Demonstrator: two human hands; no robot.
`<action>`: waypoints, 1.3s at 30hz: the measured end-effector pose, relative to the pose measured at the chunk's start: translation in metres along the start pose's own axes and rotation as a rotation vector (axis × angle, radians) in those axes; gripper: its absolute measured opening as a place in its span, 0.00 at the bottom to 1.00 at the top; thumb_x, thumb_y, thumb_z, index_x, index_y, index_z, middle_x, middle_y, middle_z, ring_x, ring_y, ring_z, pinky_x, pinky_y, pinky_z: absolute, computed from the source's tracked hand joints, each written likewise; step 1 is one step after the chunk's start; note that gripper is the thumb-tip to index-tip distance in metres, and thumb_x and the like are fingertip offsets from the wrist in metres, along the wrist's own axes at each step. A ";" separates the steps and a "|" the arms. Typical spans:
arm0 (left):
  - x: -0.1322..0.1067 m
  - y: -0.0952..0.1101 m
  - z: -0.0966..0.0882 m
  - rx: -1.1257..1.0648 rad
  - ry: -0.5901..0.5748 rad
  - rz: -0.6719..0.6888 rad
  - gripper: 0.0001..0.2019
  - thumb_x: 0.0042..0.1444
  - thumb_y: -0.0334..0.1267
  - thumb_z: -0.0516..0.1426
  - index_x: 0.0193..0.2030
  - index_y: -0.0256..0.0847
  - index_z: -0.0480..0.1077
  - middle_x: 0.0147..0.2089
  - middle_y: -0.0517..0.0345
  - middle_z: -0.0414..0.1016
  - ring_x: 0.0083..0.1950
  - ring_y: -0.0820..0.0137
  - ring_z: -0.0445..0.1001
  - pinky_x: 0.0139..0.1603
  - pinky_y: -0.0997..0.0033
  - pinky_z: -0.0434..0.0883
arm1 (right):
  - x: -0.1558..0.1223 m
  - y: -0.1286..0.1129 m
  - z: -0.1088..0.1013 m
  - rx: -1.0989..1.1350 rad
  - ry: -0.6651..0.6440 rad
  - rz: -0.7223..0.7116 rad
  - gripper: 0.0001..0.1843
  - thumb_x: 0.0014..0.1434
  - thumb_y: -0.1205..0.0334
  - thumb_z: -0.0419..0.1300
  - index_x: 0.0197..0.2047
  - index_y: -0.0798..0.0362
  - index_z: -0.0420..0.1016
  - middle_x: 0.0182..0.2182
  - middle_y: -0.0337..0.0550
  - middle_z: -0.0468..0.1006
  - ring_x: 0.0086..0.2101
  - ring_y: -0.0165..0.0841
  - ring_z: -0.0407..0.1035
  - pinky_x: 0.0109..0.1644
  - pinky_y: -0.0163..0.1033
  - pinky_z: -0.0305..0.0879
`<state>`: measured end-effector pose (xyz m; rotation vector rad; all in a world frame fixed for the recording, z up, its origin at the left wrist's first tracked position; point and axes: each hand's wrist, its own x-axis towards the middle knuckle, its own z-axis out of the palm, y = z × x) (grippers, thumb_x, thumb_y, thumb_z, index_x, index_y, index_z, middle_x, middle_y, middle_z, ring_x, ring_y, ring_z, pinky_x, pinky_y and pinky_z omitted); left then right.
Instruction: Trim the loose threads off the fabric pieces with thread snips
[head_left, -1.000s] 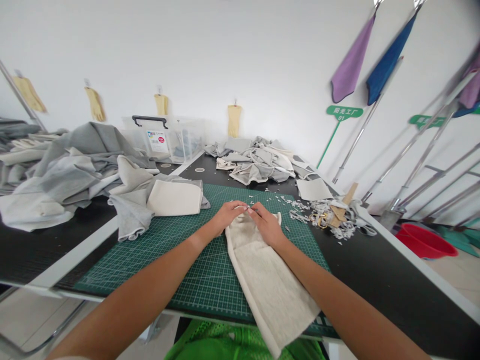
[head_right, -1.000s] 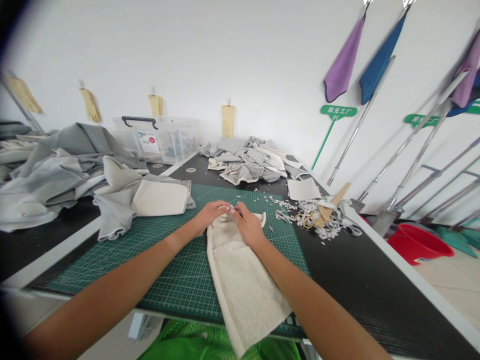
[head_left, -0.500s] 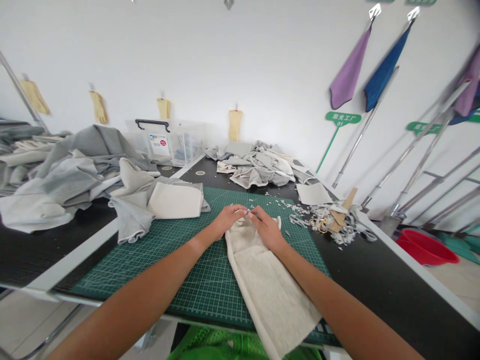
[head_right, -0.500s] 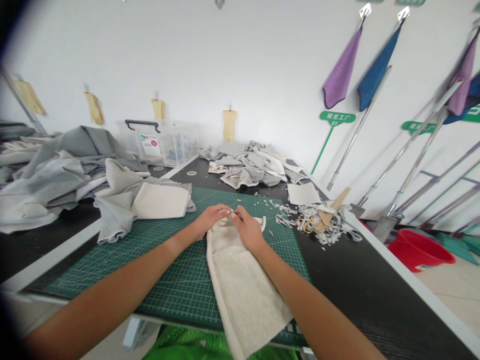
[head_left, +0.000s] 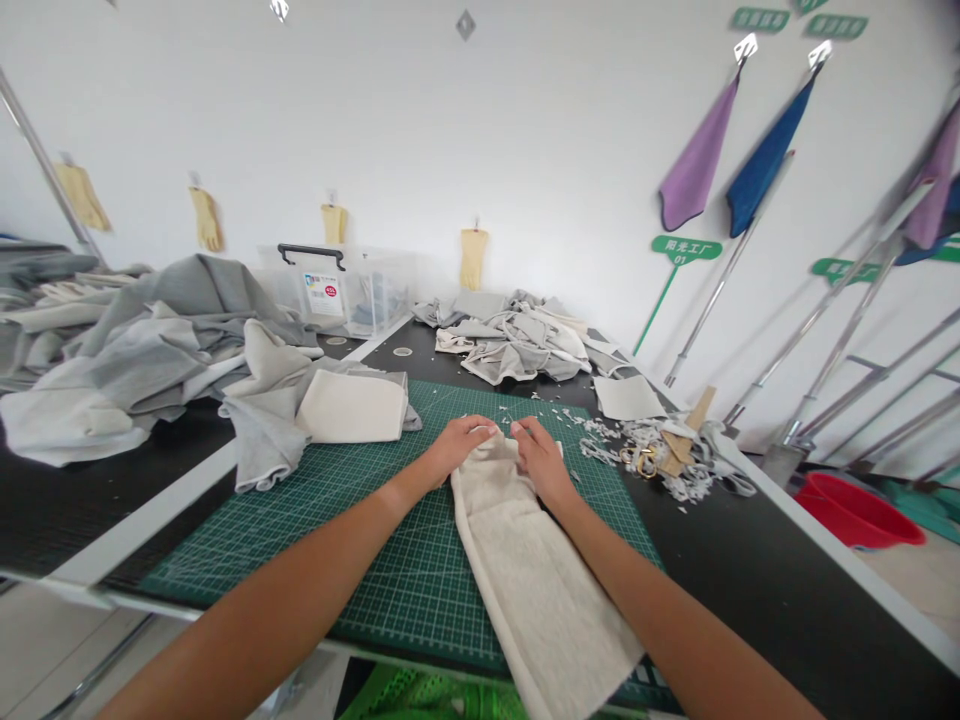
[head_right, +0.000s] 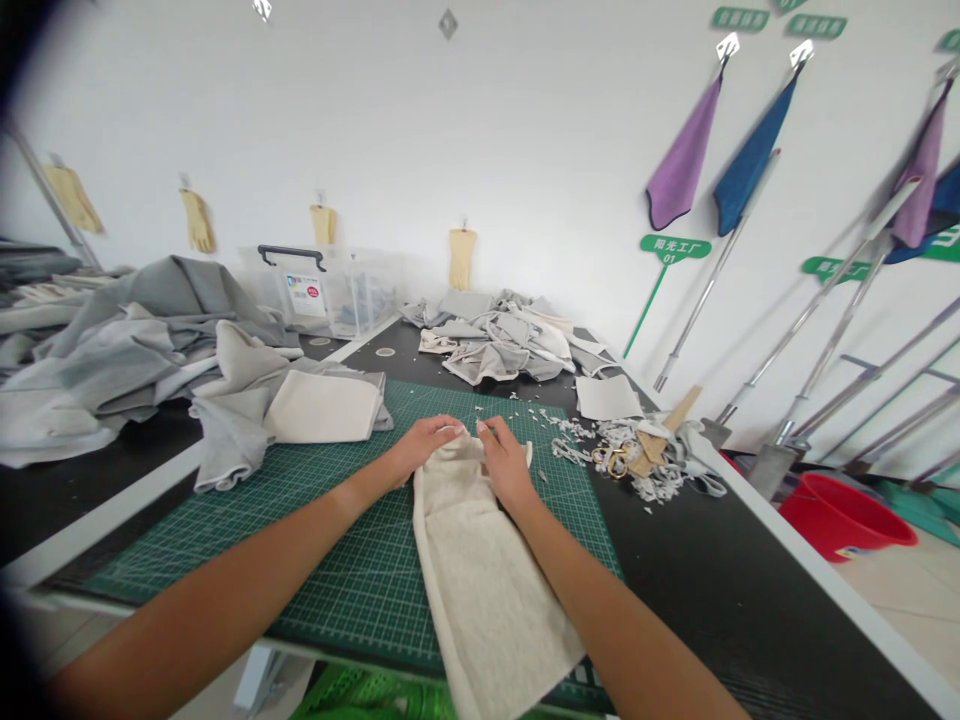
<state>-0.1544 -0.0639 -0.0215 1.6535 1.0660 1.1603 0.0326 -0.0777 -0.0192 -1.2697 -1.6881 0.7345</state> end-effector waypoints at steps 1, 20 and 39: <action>0.000 0.000 0.000 0.010 0.008 0.001 0.17 0.60 0.50 0.57 0.42 0.40 0.79 0.44 0.53 0.81 0.47 0.62 0.75 0.48 0.67 0.69 | 0.001 0.001 -0.001 0.019 0.020 0.017 0.23 0.66 0.37 0.46 0.38 0.47 0.68 0.22 0.33 0.63 0.24 0.32 0.59 0.27 0.35 0.56; 0.010 -0.025 -0.018 0.239 0.375 0.005 0.11 0.62 0.46 0.55 0.41 0.42 0.74 0.39 0.54 0.79 0.42 0.63 0.74 0.46 0.66 0.67 | 0.020 0.020 -0.042 -0.477 0.166 0.137 0.13 0.60 0.48 0.58 0.42 0.46 0.69 0.39 0.46 0.80 0.40 0.43 0.74 0.40 0.40 0.61; -0.002 -0.014 -0.024 0.918 0.416 -0.087 0.15 0.61 0.27 0.53 0.54 0.42 0.64 0.49 0.49 0.76 0.53 0.59 0.74 0.51 0.65 0.66 | 0.024 0.023 -0.053 -0.782 -0.012 0.326 0.23 0.60 0.44 0.56 0.45 0.54 0.78 0.43 0.58 0.82 0.47 0.51 0.76 0.46 0.46 0.66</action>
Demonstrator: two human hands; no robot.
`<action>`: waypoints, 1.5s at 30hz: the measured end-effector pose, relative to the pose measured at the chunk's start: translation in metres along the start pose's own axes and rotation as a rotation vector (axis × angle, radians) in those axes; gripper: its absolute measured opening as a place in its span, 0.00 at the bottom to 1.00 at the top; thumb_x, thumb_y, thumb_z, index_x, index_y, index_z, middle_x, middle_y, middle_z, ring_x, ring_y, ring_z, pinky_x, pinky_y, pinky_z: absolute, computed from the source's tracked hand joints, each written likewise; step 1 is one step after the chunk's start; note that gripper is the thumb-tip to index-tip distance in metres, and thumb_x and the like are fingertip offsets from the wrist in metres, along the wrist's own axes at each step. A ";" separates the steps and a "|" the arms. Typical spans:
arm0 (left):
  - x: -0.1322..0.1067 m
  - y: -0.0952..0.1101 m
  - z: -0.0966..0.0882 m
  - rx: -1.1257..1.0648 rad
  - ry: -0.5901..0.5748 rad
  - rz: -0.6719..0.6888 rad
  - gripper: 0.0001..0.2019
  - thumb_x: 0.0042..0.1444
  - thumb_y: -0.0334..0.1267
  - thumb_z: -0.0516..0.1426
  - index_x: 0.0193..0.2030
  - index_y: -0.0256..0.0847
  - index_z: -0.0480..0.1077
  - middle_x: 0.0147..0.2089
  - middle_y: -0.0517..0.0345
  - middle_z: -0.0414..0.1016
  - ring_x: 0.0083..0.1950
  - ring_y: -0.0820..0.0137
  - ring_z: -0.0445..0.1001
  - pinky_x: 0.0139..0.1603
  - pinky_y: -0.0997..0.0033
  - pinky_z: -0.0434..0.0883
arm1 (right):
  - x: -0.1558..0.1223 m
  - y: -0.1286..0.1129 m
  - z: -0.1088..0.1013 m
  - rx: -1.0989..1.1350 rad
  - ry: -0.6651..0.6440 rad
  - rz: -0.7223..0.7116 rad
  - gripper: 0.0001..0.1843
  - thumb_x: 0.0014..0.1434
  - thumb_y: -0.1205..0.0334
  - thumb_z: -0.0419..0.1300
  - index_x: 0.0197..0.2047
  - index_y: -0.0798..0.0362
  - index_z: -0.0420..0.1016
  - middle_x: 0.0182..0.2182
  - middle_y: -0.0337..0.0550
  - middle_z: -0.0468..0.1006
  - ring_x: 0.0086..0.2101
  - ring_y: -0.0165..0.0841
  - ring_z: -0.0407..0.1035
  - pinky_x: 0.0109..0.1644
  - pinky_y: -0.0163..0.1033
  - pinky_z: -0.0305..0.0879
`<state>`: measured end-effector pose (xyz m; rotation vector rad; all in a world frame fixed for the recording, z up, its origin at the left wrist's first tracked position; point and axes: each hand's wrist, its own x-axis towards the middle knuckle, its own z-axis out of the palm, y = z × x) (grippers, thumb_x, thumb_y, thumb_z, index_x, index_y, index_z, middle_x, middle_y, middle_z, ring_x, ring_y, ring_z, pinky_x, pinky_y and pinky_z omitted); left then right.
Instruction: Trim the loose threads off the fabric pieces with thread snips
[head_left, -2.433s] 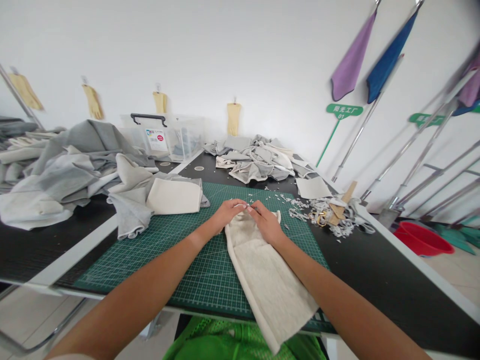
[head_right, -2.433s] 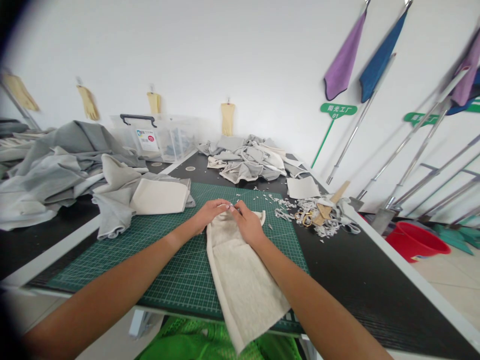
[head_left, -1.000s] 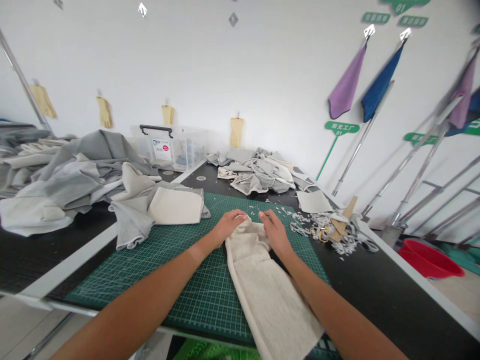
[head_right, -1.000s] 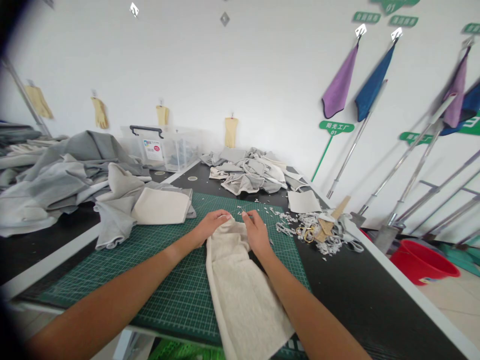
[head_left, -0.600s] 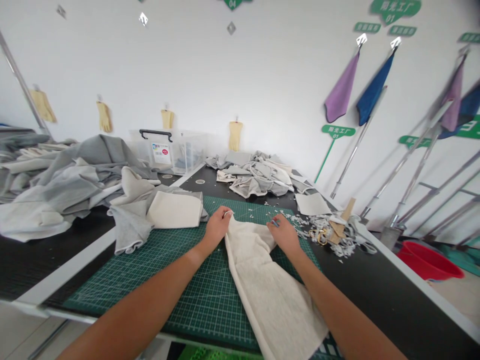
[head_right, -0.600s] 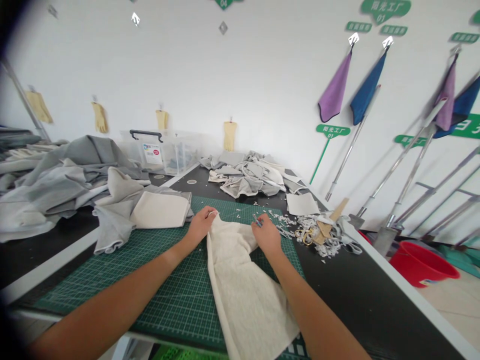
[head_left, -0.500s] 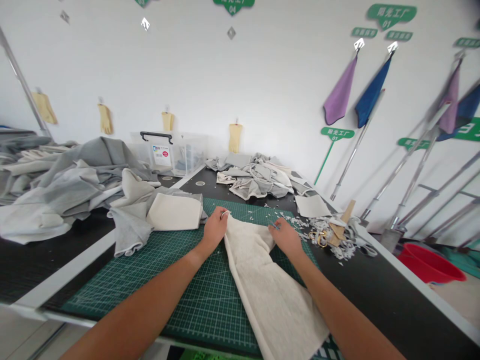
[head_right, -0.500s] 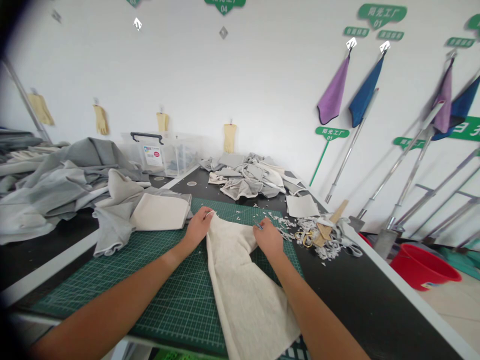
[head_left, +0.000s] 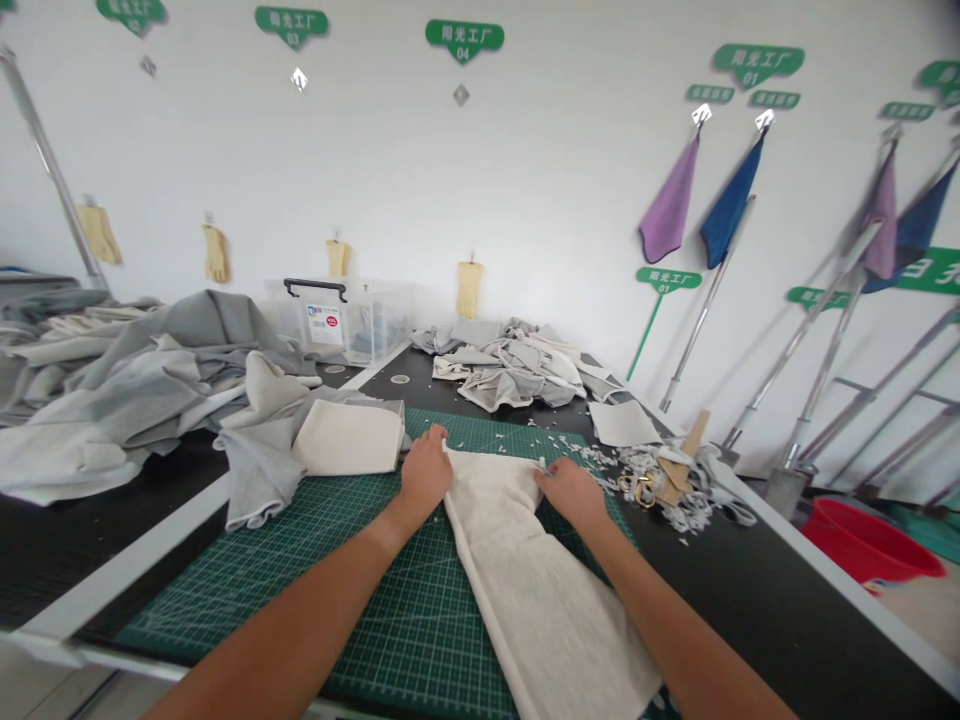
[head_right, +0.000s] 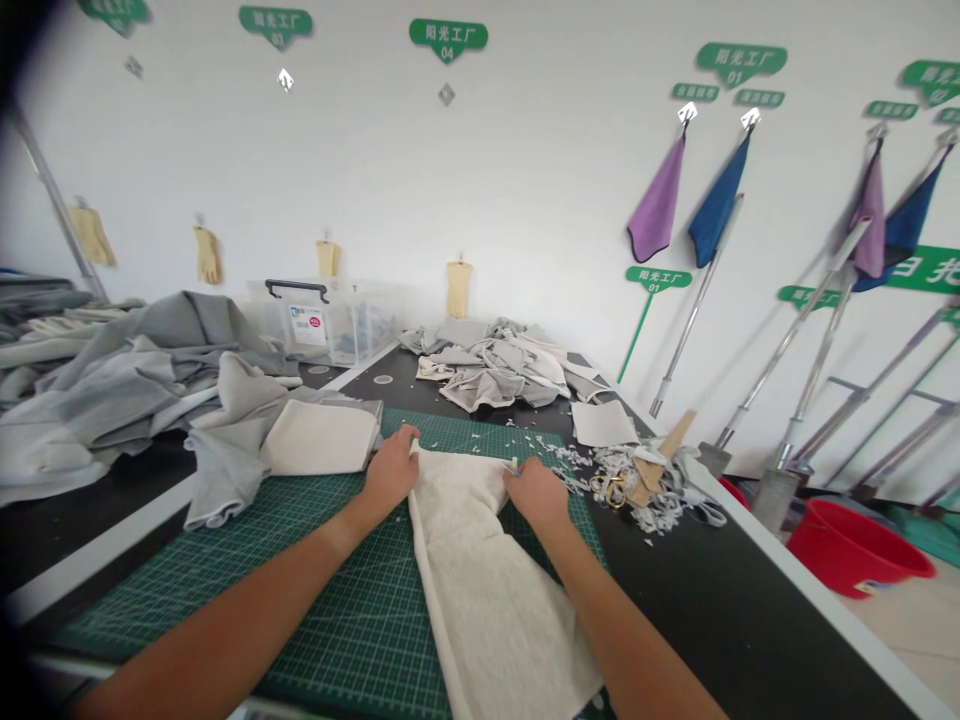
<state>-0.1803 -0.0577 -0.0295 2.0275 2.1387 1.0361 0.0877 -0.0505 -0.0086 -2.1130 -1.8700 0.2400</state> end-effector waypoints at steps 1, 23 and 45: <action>0.000 -0.001 0.000 0.013 0.004 0.010 0.15 0.60 0.26 0.52 0.53 0.42 0.65 0.49 0.49 0.75 0.53 0.58 0.74 0.52 0.64 0.66 | 0.001 0.001 0.000 0.007 0.000 -0.003 0.23 0.60 0.44 0.56 0.45 0.54 0.78 0.43 0.58 0.82 0.47 0.51 0.76 0.46 0.46 0.66; 0.003 0.007 -0.010 -0.060 0.168 0.133 0.15 0.59 0.29 0.56 0.53 0.43 0.69 0.47 0.50 0.74 0.50 0.58 0.70 0.55 0.59 0.63 | 0.008 -0.002 0.008 0.475 0.051 -0.287 0.22 0.66 0.45 0.50 0.35 0.52 0.75 0.32 0.45 0.80 0.33 0.37 0.72 0.36 0.37 0.61; -0.014 0.032 -0.003 -0.453 -0.246 0.384 0.14 0.66 0.45 0.52 0.30 0.42 0.66 0.29 0.63 0.70 0.34 0.70 0.67 0.41 0.71 0.63 | -0.026 -0.028 0.005 0.854 -0.304 -0.423 0.21 0.61 0.41 0.60 0.39 0.52 0.72 0.21 0.32 0.65 0.21 0.26 0.55 0.24 0.32 0.50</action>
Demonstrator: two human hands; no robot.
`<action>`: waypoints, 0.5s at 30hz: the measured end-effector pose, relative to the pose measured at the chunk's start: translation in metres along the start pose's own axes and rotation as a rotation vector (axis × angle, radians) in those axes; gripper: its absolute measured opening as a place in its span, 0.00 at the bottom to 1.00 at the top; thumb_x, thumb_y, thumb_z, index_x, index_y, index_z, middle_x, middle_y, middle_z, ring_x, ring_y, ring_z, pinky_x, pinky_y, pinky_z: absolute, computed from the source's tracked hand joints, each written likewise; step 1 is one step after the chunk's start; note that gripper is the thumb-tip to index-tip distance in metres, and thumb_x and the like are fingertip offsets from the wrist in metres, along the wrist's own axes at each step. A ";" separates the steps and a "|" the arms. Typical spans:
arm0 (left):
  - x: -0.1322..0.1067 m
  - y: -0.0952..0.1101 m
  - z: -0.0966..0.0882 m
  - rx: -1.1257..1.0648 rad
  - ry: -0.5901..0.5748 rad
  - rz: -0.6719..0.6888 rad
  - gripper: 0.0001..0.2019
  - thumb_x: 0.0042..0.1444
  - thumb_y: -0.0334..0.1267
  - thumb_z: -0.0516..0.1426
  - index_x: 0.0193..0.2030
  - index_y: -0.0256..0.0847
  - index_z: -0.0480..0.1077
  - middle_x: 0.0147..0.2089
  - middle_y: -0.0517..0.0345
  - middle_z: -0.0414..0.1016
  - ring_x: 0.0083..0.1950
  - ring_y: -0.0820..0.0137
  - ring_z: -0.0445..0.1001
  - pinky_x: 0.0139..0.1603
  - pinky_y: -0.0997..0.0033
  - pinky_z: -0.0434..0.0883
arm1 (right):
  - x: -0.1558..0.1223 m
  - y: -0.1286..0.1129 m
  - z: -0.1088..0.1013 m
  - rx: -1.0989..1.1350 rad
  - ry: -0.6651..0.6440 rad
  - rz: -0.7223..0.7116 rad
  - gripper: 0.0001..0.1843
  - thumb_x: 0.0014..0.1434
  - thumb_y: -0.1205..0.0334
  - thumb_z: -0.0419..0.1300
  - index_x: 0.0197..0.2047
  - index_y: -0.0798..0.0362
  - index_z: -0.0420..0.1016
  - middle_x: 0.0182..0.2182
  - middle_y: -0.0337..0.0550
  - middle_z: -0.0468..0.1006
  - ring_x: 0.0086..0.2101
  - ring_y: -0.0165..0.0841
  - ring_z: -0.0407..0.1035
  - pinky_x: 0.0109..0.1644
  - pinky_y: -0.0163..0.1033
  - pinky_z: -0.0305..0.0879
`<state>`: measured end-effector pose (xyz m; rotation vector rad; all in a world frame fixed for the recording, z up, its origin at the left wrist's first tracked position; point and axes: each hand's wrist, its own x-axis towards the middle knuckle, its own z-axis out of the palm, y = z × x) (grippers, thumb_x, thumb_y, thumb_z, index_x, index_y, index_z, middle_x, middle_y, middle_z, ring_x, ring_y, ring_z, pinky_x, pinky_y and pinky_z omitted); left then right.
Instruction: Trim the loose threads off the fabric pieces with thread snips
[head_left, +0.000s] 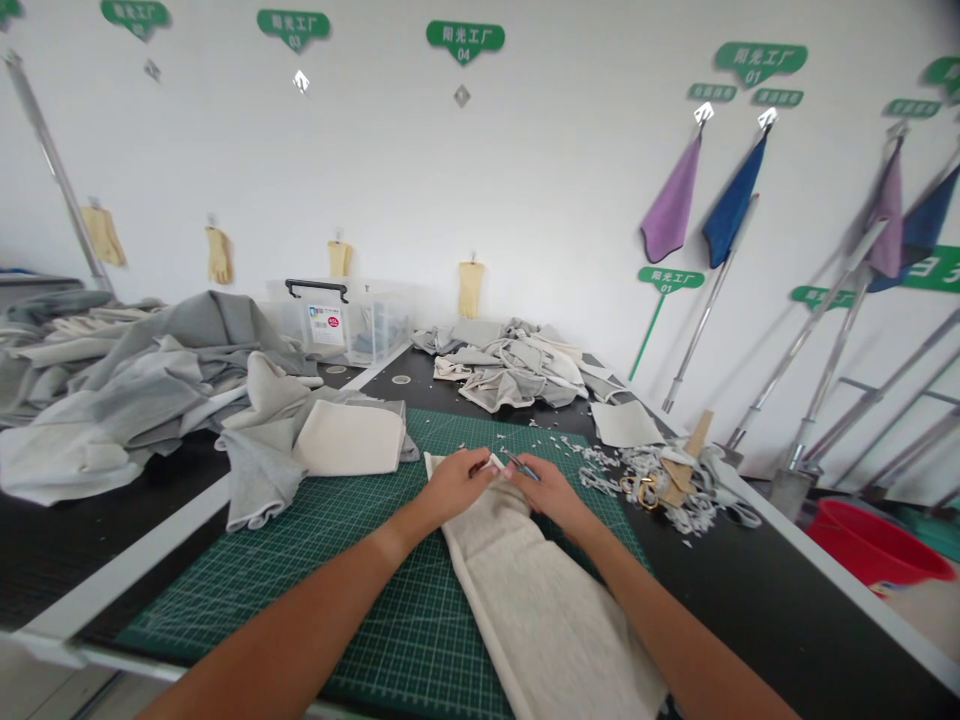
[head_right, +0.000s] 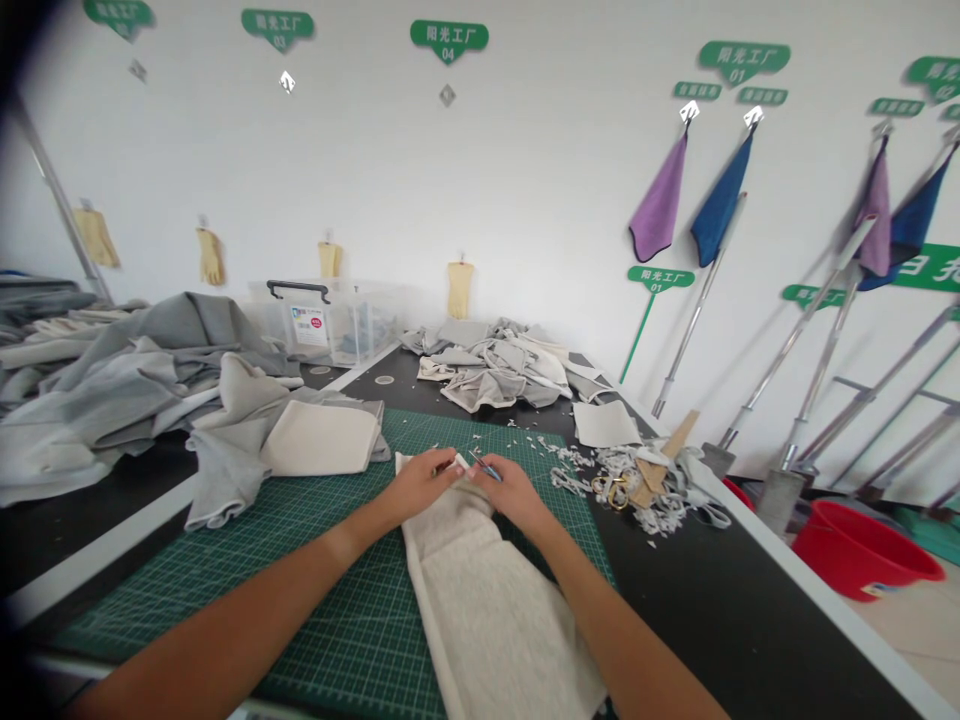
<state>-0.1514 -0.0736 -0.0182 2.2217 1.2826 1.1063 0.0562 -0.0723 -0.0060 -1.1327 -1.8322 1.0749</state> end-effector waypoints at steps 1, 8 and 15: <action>0.000 0.000 0.001 -0.012 -0.013 -0.002 0.14 0.65 0.45 0.53 0.31 0.41 0.66 0.30 0.63 0.70 0.34 0.70 0.68 0.40 0.71 0.63 | 0.000 0.000 0.001 -0.048 0.026 -0.032 0.20 0.60 0.41 0.62 0.39 0.52 0.73 0.24 0.34 0.69 0.24 0.27 0.59 0.26 0.32 0.53; 0.000 0.000 0.002 -0.117 -0.035 -0.012 0.15 0.65 0.48 0.54 0.32 0.41 0.69 0.31 0.63 0.72 0.36 0.70 0.70 0.37 0.74 0.63 | 0.002 0.005 0.005 -0.252 0.147 -0.126 0.19 0.61 0.42 0.60 0.39 0.51 0.77 0.33 0.38 0.77 0.33 0.33 0.66 0.39 0.35 0.61; 0.004 -0.004 0.001 -0.186 -0.002 -0.077 0.12 0.63 0.48 0.56 0.42 0.43 0.76 0.43 0.60 0.80 0.46 0.67 0.76 0.47 0.73 0.68 | 0.001 0.002 0.007 -0.240 0.052 -0.184 0.24 0.68 0.44 0.51 0.33 0.54 0.76 0.30 0.38 0.76 0.33 0.33 0.66 0.37 0.34 0.59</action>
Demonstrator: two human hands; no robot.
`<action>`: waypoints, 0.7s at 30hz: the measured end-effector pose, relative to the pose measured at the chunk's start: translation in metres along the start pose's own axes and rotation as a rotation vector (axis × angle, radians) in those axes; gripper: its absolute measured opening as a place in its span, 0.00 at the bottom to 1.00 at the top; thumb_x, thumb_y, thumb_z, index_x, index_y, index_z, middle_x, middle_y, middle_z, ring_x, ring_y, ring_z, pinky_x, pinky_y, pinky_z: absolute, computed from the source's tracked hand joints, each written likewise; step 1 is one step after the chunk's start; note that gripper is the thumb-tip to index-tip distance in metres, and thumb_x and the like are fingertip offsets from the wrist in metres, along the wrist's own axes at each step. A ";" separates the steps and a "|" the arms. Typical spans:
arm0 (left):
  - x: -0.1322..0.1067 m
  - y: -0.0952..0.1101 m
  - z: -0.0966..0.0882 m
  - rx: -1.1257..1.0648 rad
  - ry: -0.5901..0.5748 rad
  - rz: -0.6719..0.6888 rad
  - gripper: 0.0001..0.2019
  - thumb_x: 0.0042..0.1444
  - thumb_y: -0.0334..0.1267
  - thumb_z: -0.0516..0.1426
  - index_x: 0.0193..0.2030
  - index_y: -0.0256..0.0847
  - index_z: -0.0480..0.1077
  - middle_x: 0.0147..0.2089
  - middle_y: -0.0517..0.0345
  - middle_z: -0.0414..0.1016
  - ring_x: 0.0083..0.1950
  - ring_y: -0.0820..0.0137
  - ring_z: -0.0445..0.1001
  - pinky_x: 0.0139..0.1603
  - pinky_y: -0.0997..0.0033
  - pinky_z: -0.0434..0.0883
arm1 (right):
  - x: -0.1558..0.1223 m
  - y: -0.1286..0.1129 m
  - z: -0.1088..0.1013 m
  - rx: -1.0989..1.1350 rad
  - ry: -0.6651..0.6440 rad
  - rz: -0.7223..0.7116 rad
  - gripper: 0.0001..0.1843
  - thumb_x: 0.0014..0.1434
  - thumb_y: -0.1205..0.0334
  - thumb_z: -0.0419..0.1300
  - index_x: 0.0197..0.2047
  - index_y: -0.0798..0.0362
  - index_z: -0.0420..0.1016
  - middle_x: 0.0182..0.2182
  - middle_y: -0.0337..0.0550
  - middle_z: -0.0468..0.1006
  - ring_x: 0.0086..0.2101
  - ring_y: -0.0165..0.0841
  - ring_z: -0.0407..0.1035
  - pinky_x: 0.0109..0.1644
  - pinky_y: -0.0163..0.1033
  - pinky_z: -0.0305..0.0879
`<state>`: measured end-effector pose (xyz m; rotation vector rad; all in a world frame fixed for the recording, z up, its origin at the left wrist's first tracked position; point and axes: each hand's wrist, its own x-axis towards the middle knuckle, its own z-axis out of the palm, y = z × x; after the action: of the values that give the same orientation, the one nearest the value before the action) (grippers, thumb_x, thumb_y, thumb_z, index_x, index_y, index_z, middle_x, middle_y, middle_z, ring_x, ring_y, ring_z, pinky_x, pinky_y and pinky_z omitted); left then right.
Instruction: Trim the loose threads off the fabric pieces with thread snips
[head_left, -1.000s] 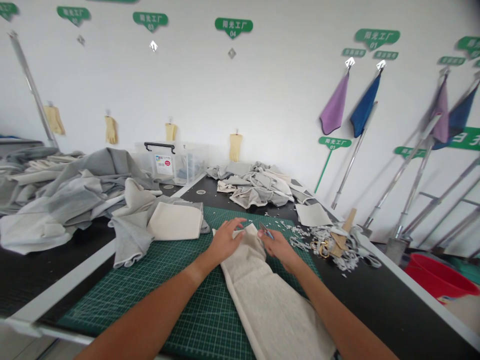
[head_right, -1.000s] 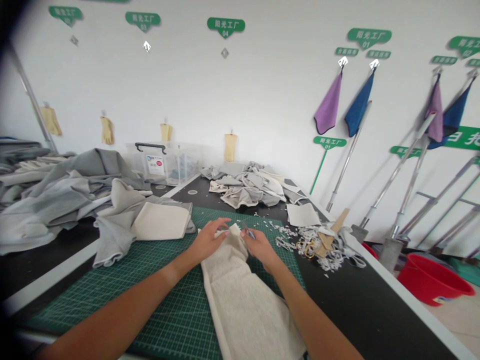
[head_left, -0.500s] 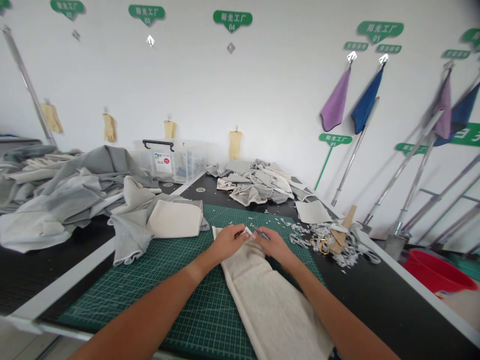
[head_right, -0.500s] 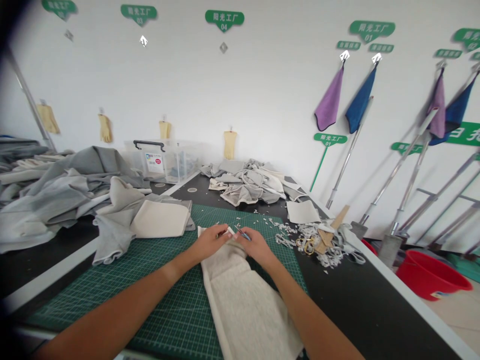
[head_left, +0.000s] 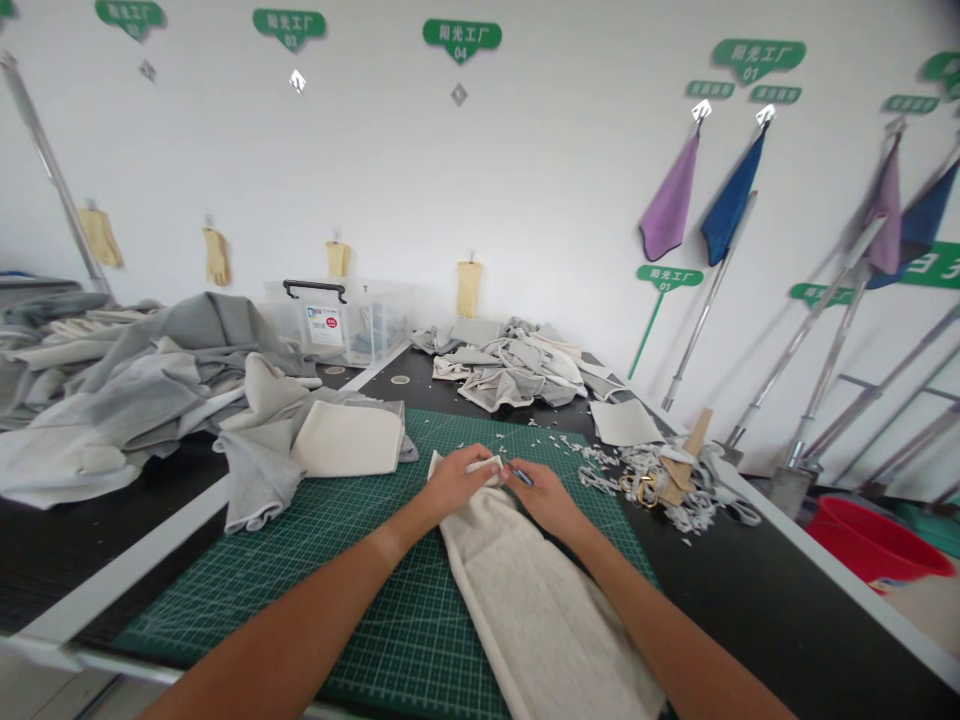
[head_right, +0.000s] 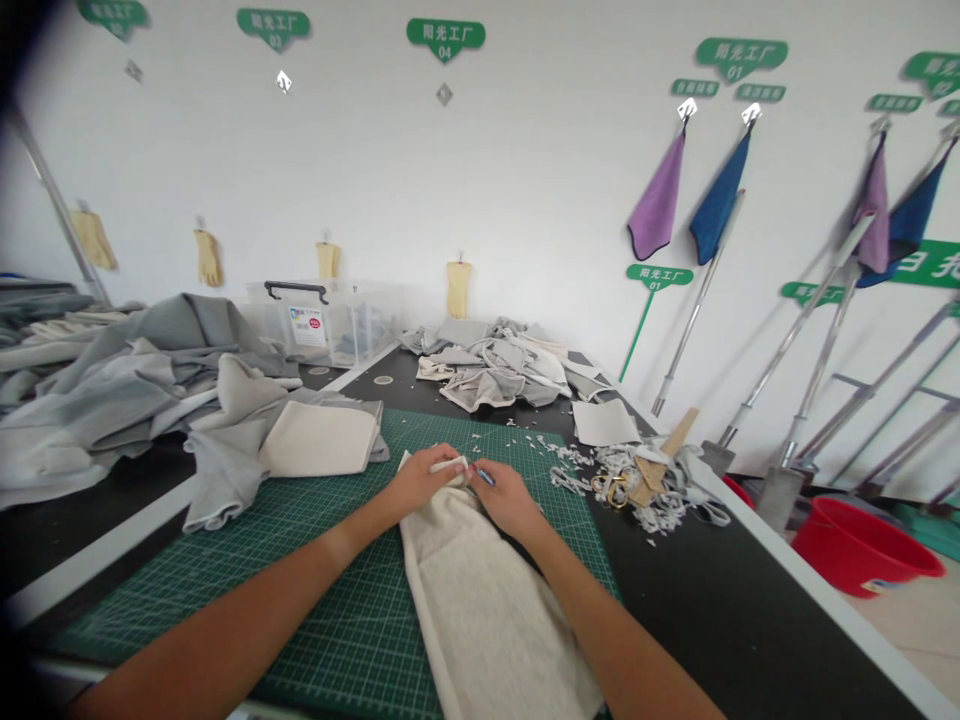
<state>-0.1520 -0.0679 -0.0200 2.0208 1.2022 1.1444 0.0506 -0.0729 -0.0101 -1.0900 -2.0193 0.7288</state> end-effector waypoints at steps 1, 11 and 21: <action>0.000 0.000 -0.001 -0.005 0.005 -0.008 0.13 0.63 0.48 0.56 0.42 0.43 0.76 0.43 0.59 0.80 0.46 0.67 0.76 0.48 0.73 0.68 | 0.000 0.000 0.001 0.001 -0.007 -0.001 0.25 0.68 0.43 0.51 0.33 0.54 0.76 0.30 0.38 0.76 0.33 0.32 0.66 0.37 0.34 0.59; 0.000 0.008 -0.005 0.011 0.019 -0.081 0.17 0.60 0.53 0.58 0.39 0.42 0.79 0.39 0.58 0.82 0.42 0.66 0.77 0.41 0.73 0.67 | 0.000 0.005 0.004 -0.005 0.053 0.061 0.18 0.62 0.45 0.60 0.38 0.51 0.80 0.32 0.38 0.78 0.33 0.34 0.68 0.37 0.34 0.60; 0.001 0.008 -0.005 -0.063 -0.018 -0.083 0.16 0.59 0.50 0.58 0.42 0.41 0.80 0.42 0.57 0.82 0.45 0.64 0.78 0.47 0.70 0.68 | 0.000 0.004 0.002 0.030 0.026 0.042 0.22 0.64 0.42 0.56 0.36 0.53 0.79 0.31 0.38 0.77 0.34 0.34 0.67 0.38 0.34 0.60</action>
<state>-0.1531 -0.0709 -0.0110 1.9122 1.2146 1.1079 0.0504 -0.0710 -0.0145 -1.1223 -1.9630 0.7602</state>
